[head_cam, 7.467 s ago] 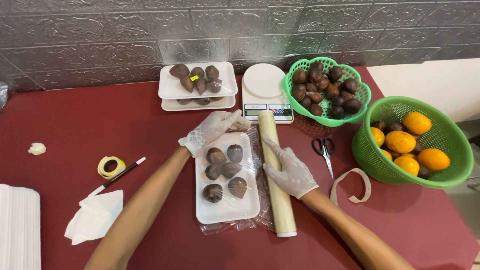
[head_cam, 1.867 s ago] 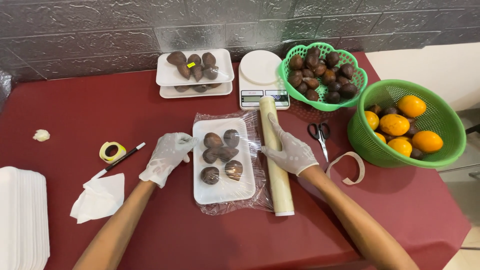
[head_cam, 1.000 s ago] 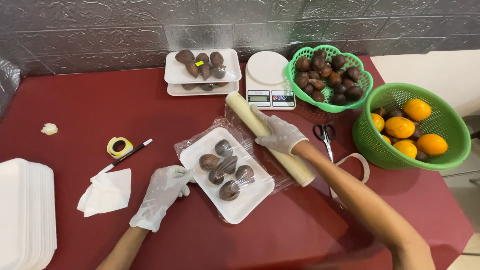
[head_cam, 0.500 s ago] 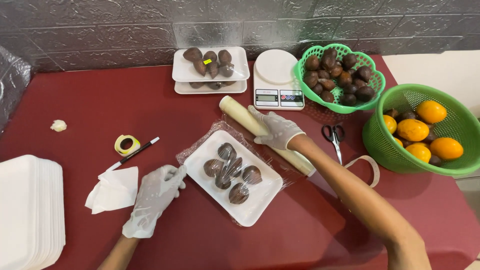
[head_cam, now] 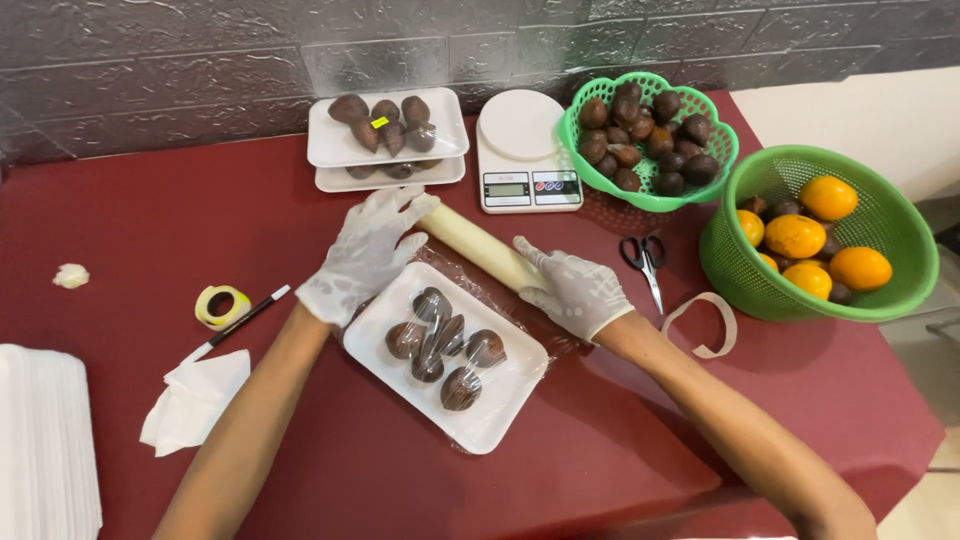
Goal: The person wraps a white tray containing several dark brown fruits in plastic wrap. They smooth the wrap over the tray, cut the excess with scissors, and fold the edges to seal the package.
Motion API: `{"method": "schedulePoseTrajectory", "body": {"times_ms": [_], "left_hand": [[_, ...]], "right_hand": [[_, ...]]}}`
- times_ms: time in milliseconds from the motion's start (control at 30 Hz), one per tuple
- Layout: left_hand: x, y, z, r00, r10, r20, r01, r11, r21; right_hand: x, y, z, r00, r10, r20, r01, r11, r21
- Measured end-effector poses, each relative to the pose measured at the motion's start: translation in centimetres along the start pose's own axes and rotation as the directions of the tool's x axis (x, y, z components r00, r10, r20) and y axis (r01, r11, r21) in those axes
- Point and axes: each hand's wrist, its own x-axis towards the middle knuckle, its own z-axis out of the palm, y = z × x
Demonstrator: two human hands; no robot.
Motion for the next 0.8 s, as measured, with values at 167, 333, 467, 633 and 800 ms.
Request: {"method": "schedulePoseTrajectory", "body": {"times_ms": [167,333,467,633,800], "left_hand": [[4.4,-0.2,-0.5,0.956,-0.15,0.253,0.189,0.973,-0.135],[1.8,-1.7,1.8,0.736,-0.641,0.218,0.654,0.756,0.012],[-3.3,0.1,-2.7,0.678,-0.628,0.383,0.673,0.739,0.02],[-6.5,3.9,-7.6,0.575,-0.574,0.584,0.692,0.721,0.028],[-7.5,6.4,-9.9,0.548,-0.591,0.592,0.79,0.598,-0.135]], "right_hand": [[0.0,0.4,0.4,1.0,0.0,-0.014,0.001,0.998,0.057],[-0.1,0.4,0.2,1.0,-0.005,0.003,0.005,0.996,0.087],[0.2,0.5,0.1,1.0,-0.003,0.027,0.001,0.996,0.094],[0.3,-0.2,-0.7,0.999,0.013,0.053,-0.017,0.996,0.086],[1.4,-0.6,-0.6,0.998,0.001,0.063,-0.006,0.996,0.09]]}}
